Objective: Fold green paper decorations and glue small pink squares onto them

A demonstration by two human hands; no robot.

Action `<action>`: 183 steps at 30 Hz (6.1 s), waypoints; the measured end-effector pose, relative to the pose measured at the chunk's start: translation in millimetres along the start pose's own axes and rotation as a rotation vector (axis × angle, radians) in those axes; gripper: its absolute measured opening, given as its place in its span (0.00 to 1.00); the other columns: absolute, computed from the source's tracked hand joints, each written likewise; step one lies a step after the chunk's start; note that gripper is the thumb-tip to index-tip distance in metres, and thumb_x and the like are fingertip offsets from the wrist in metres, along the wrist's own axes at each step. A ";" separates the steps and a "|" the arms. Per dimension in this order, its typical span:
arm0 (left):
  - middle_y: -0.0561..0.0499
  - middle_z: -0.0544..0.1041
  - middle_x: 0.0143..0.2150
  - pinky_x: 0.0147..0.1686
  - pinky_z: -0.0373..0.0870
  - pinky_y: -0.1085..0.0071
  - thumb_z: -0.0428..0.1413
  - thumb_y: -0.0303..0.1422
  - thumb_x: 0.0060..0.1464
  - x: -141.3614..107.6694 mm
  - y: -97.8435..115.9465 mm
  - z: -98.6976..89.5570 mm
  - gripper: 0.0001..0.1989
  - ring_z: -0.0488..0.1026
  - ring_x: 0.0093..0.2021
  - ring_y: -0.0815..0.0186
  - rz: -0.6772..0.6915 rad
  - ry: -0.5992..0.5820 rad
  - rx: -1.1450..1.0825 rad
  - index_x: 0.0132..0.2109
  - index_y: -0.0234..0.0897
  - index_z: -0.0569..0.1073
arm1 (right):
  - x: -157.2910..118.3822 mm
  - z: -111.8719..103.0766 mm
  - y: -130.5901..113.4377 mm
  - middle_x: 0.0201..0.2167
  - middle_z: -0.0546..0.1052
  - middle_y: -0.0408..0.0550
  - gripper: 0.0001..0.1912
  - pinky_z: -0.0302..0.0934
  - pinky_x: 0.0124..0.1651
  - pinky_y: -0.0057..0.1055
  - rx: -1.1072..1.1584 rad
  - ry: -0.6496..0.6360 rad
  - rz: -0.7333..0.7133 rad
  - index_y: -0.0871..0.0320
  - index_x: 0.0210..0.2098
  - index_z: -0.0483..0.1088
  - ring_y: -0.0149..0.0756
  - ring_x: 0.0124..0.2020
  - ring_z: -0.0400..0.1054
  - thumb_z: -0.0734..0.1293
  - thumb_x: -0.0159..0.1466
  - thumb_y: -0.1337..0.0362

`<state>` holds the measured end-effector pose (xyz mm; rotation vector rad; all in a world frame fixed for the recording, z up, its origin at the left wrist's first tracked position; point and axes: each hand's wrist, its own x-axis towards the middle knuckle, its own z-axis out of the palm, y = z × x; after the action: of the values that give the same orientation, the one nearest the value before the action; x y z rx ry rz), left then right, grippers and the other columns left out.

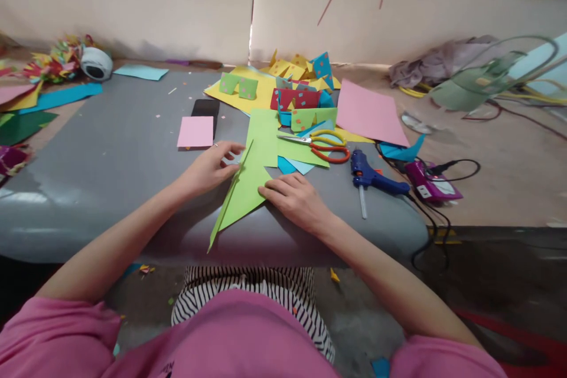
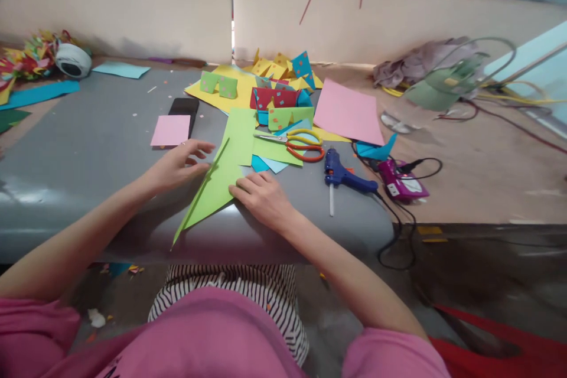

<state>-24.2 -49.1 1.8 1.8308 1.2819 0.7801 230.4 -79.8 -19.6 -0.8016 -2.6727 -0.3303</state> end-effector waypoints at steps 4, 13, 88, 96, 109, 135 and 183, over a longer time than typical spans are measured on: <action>0.45 0.79 0.51 0.52 0.70 0.62 0.44 0.31 0.64 -19.7 2.5 -6.2 0.16 0.75 0.51 0.59 0.199 -0.177 0.303 0.51 0.40 0.74 | -1.7 0.1 -0.5 0.43 0.83 0.46 0.13 0.56 0.49 0.36 0.072 -0.041 0.028 0.55 0.46 0.76 0.35 0.40 0.70 0.59 0.73 0.65; 0.40 0.71 0.64 0.58 0.72 0.61 0.52 0.32 0.63 -51.8 -14.0 1.3 0.18 0.72 0.62 0.60 0.388 -0.126 0.426 0.59 0.38 0.67 | -7.5 1.1 -6.5 0.44 0.83 0.48 0.12 0.60 0.50 0.37 0.252 0.054 0.171 0.57 0.45 0.77 0.37 0.42 0.75 0.62 0.72 0.63; 0.47 0.78 0.42 0.40 0.66 0.67 0.56 0.34 0.55 30.4 11.2 20.5 0.09 0.74 0.43 0.59 -0.177 -0.086 0.357 0.43 0.37 0.71 | 79.3 11.2 36.7 0.20 0.74 0.39 0.08 0.58 0.20 0.25 0.956 -0.266 0.931 0.60 0.42 0.71 0.29 0.16 0.65 0.69 0.64 0.64; 0.48 0.79 0.43 0.39 0.68 0.68 0.59 0.35 0.55 30.8 8.8 21.5 0.20 0.76 0.40 0.62 -0.236 -0.064 0.263 0.53 0.34 0.67 | 80.3 19.8 37.1 0.29 0.77 0.43 0.12 0.61 0.19 0.23 0.988 -0.244 0.911 0.60 0.48 0.70 0.29 0.20 0.69 0.67 0.65 0.65; 0.45 0.77 0.48 0.41 0.68 0.65 0.58 0.33 0.57 20.7 14.0 29.0 0.25 0.76 0.40 0.61 -0.230 -0.045 0.286 0.60 0.34 0.63 | 88.1 10.1 42.8 0.30 0.72 0.41 0.15 0.48 0.17 0.19 1.513 -0.134 1.180 0.62 0.49 0.66 0.20 0.19 0.62 0.69 0.64 0.69; 0.46 0.75 0.49 0.40 0.70 0.64 0.59 0.32 0.52 18.6 12.6 36.0 0.35 0.74 0.37 0.64 -0.173 0.042 0.219 0.65 0.39 0.55 | 81.3 9.6 33.8 0.44 0.75 0.47 0.16 0.59 0.19 0.22 1.175 -0.059 1.062 0.57 0.47 0.65 0.21 0.21 0.66 0.71 0.62 0.62; 0.46 0.76 0.49 0.41 0.71 0.63 0.58 0.31 0.55 16.6 9.6 38.9 0.27 0.75 0.39 0.62 -0.106 -0.033 0.200 0.60 0.39 0.60 | 72.0 15.5 35.1 0.50 0.74 0.59 0.26 0.61 0.54 0.41 0.514 -0.170 0.782 0.64 0.58 0.64 0.46 0.51 0.69 0.70 0.62 0.63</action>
<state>17.3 -44.5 -9.7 1.9050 1.4660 0.5794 189.8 -11.1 -2.4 -1.6128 -2.1728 0.6045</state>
